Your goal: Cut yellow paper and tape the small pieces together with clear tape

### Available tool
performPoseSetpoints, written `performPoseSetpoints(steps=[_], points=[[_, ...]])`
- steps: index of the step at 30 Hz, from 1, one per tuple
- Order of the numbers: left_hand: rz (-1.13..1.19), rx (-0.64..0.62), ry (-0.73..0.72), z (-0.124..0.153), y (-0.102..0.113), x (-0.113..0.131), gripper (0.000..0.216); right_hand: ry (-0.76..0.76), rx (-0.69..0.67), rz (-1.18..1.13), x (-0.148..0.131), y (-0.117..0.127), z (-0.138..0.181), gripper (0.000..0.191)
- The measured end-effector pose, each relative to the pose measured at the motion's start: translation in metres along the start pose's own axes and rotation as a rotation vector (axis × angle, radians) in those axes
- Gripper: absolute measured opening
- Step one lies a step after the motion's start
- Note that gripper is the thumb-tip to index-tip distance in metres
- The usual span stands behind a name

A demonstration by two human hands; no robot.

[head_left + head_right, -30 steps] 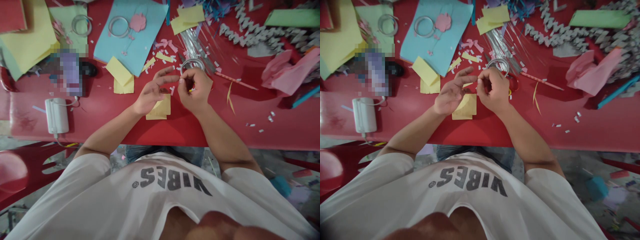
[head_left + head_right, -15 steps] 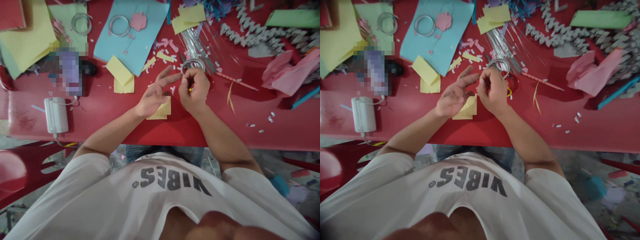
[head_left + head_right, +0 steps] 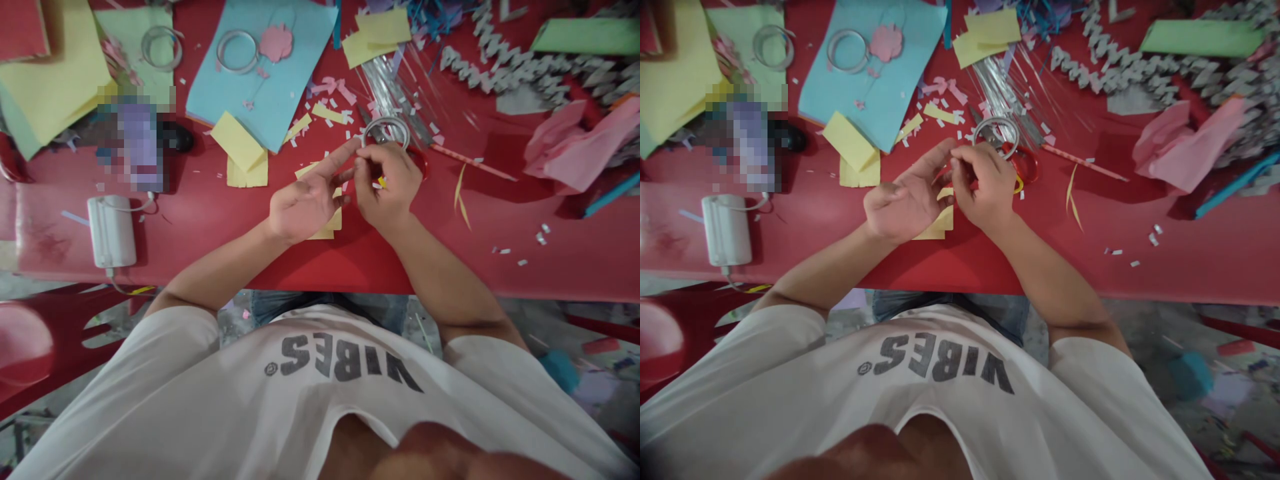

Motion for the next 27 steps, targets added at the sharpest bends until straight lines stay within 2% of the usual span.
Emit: performPoseSetpoints(steps=[3,6,8,10,12,15,19,24,27], points=[[0.090,0.009,-0.011,0.001,0.000,0.005,0.078,0.012,-0.125,-0.007,0.003,-0.010,0.005,0.030],[0.050,0.080,-0.011,0.001,0.010,0.009,0.071,-0.009,-0.202,-0.009,0.011,-0.018,0.011,0.035],[0.009,0.120,-0.009,0.000,0.019,0.011,0.069,0.035,-0.162,-0.023,0.010,-0.018,0.011,0.034],[-0.003,0.133,-0.002,-0.001,0.024,0.012,0.071,0.018,-0.091,-0.037,0.009,-0.014,0.008,0.032],[-0.007,0.135,0.005,-0.002,0.026,0.011,0.074,-0.036,-0.010,-0.053,0.008,-0.009,0.004,0.025],[-0.026,0.128,0.003,-0.003,0.024,0.011,0.076,-0.033,0.078,-0.064,0.001,-0.001,-0.001,0.020],[-0.082,0.128,-0.010,-0.002,0.018,0.009,0.073,-0.085,0.082,-0.034,-0.001,0.001,-0.002,0.021],[-0.150,0.089,-0.097,-0.002,0.013,0.009,0.064,-0.057,0.112,0.001,-0.004,0.002,0.001,0.023],[-0.205,0.076,-0.140,-0.002,0.013,0.007,0.064,-0.156,0.068,0.044,0.000,0.002,0.004,0.018]])
Point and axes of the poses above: each hand's wrist, its own z-axis away from the middle knuckle, its own y-axis out of the back of the hand, x = y × z, the point moved 6 cm from there along -z, towards the middle knuckle, and after that the axes turned 11 degrees about -z, right-handed, at the moved point
